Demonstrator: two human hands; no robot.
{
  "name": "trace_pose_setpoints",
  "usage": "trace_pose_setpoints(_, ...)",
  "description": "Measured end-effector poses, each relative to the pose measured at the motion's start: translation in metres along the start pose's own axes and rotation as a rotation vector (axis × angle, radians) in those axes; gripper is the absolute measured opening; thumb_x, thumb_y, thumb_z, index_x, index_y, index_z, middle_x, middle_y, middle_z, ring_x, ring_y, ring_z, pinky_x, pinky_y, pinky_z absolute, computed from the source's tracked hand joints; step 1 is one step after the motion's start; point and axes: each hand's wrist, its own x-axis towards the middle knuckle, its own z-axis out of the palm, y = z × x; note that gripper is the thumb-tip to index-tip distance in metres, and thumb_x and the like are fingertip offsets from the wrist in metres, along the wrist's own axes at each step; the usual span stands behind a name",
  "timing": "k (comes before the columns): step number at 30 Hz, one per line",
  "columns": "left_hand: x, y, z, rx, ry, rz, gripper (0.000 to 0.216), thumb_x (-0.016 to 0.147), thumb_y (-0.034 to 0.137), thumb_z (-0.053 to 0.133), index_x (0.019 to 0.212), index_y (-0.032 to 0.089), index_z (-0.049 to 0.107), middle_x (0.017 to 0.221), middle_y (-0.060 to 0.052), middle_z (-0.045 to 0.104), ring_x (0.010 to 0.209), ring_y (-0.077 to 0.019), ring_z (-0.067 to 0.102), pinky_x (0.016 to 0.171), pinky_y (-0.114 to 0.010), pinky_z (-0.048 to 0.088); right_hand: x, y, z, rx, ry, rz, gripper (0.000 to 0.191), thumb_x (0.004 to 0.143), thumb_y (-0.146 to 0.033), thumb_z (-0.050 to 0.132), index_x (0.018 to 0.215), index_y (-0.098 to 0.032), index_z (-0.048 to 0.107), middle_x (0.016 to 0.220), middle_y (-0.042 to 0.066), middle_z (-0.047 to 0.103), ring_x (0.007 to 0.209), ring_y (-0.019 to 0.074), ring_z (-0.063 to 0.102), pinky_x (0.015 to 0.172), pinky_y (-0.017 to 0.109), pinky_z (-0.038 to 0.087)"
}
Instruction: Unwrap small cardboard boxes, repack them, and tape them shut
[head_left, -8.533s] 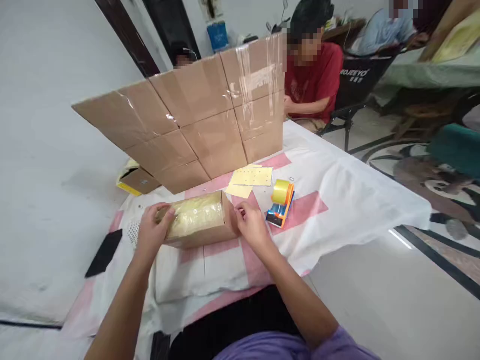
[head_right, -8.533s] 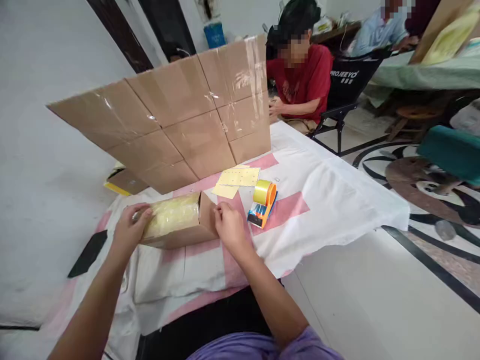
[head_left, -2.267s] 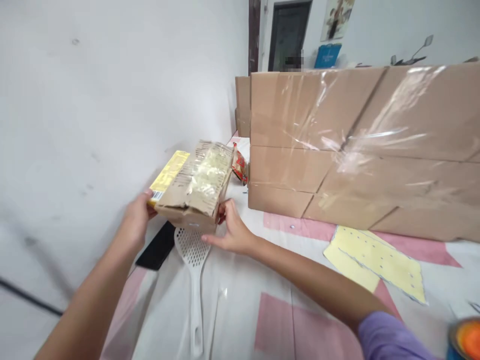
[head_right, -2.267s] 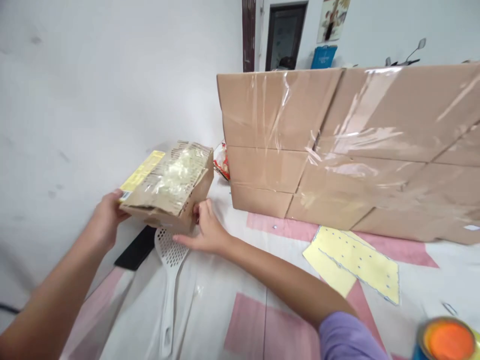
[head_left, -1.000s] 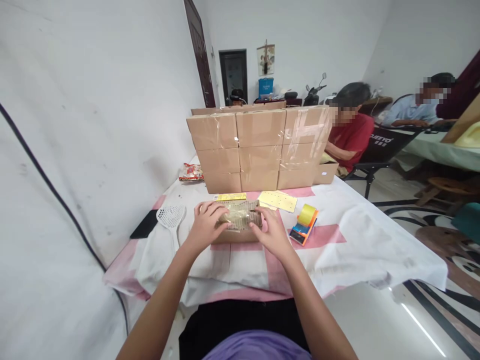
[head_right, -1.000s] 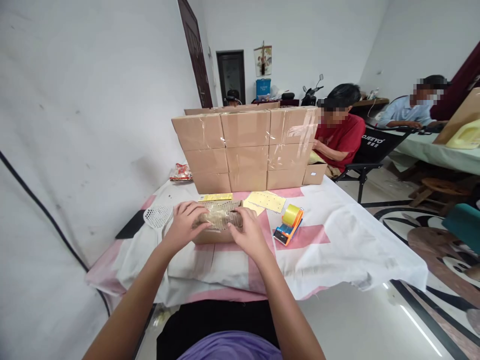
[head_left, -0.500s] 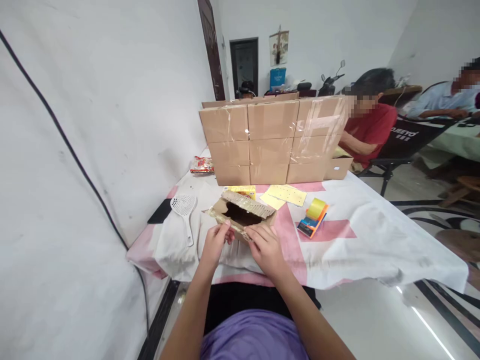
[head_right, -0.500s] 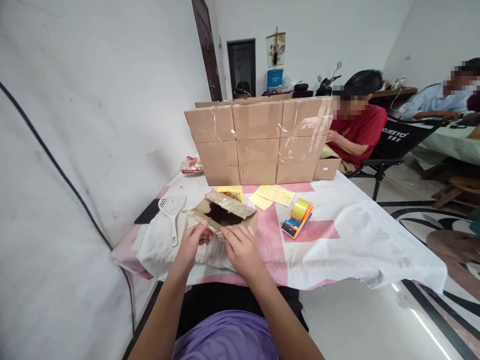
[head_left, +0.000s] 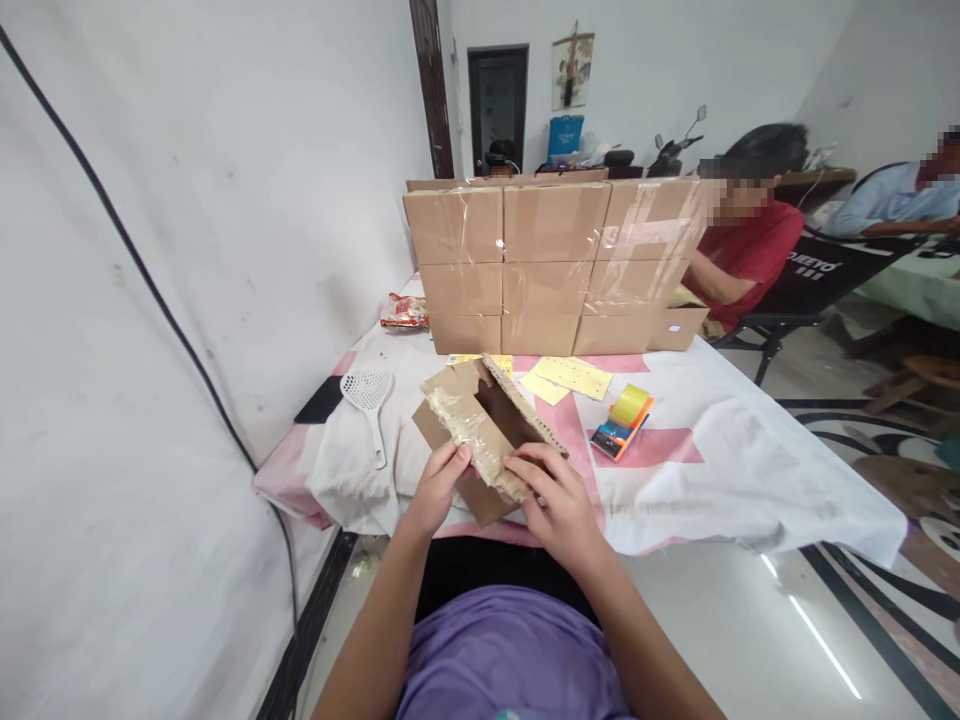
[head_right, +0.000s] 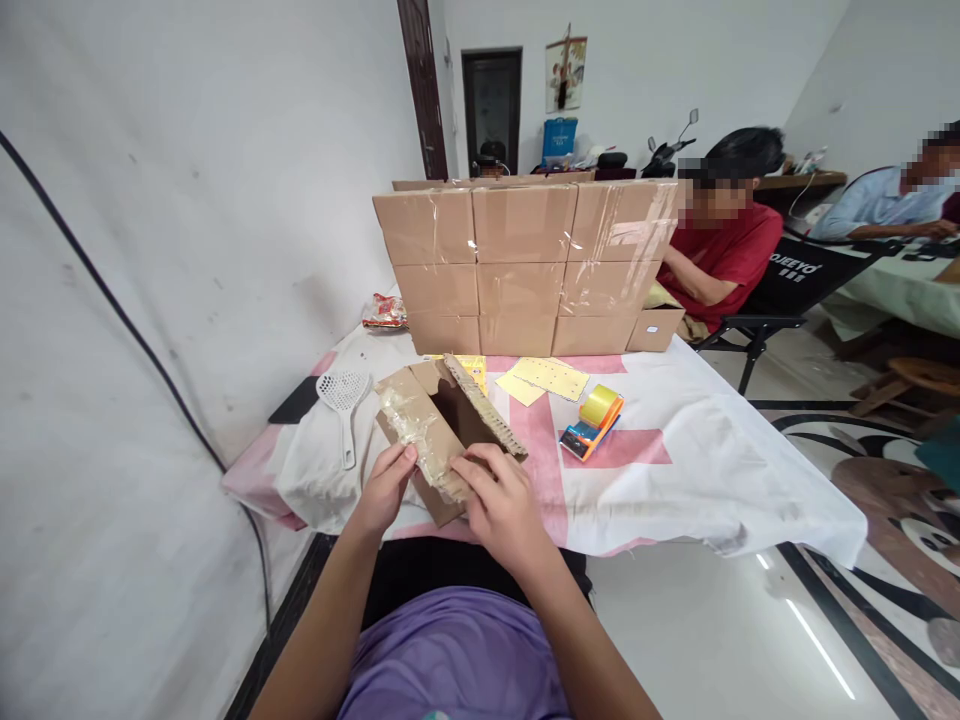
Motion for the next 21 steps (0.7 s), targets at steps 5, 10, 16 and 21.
trace_pose_setpoints(5, -0.011, 0.004, -0.005, 0.056, -0.011, 0.003, 0.036, 0.086, 0.052, 0.064, 0.088, 0.017, 0.073, 0.088, -0.007, 0.071, 0.087, -0.0235, 0.064, 0.082, -0.032, 0.049, 0.013, -0.018, -0.025, 0.262, -0.231, 0.156, 0.063, 0.084, -0.026, 0.064, 0.144, -0.024, 0.047, 0.142, 0.013, 0.046, 0.131, 0.0293, 0.048, 0.107, 0.043, 0.044)
trace_pose_setpoints(10, -0.016, 0.009, -0.002, 0.232, -0.003, 0.127, 0.03, 0.084, 0.043, 0.058, 0.092, 0.019, 0.073, 0.103, -0.009, 0.073, 0.111, -0.0304, 0.061, 0.093, -0.039, 0.048, 0.032, -0.024, -0.021, 0.361, -0.352, 0.347, 0.033, 0.097, -0.03, 0.055, 0.129, -0.022, 0.057, 0.117, 0.008, 0.064, 0.106, 0.022, 0.061, 0.093, 0.035, 0.049)
trace_pose_setpoints(16, -0.015, 0.033, 0.013, 0.771, 0.284, 0.201, 0.023, 0.089, 0.043, 0.058, 0.088, 0.02, 0.055, 0.075, 0.001, 0.057, 0.07, -0.0179, 0.058, 0.069, -0.031, 0.044, 0.032, -0.032, 0.002, 0.043, -0.232, 0.367, 0.01, 0.097, -0.022, 0.051, 0.091, -0.019, 0.057, 0.092, 0.004, 0.059, 0.083, 0.0189, 0.06, 0.074, 0.03, 0.044)
trace_pose_setpoints(21, -0.015, 0.045, 0.018, 0.953, 0.289, 0.505, 0.024, 0.089, 0.033, 0.064, 0.108, 0.021, 0.054, 0.087, 0.0, 0.054, 0.076, -0.0157, 0.055, 0.073, -0.028, 0.045, 0.027, -0.04, 0.009, -0.021, -0.279, 0.365, 0.008, 0.098, -0.018, 0.048, 0.098, -0.019, 0.056, 0.097, 0.005, 0.058, 0.086, 0.0199, 0.06, 0.076, 0.03, 0.044)
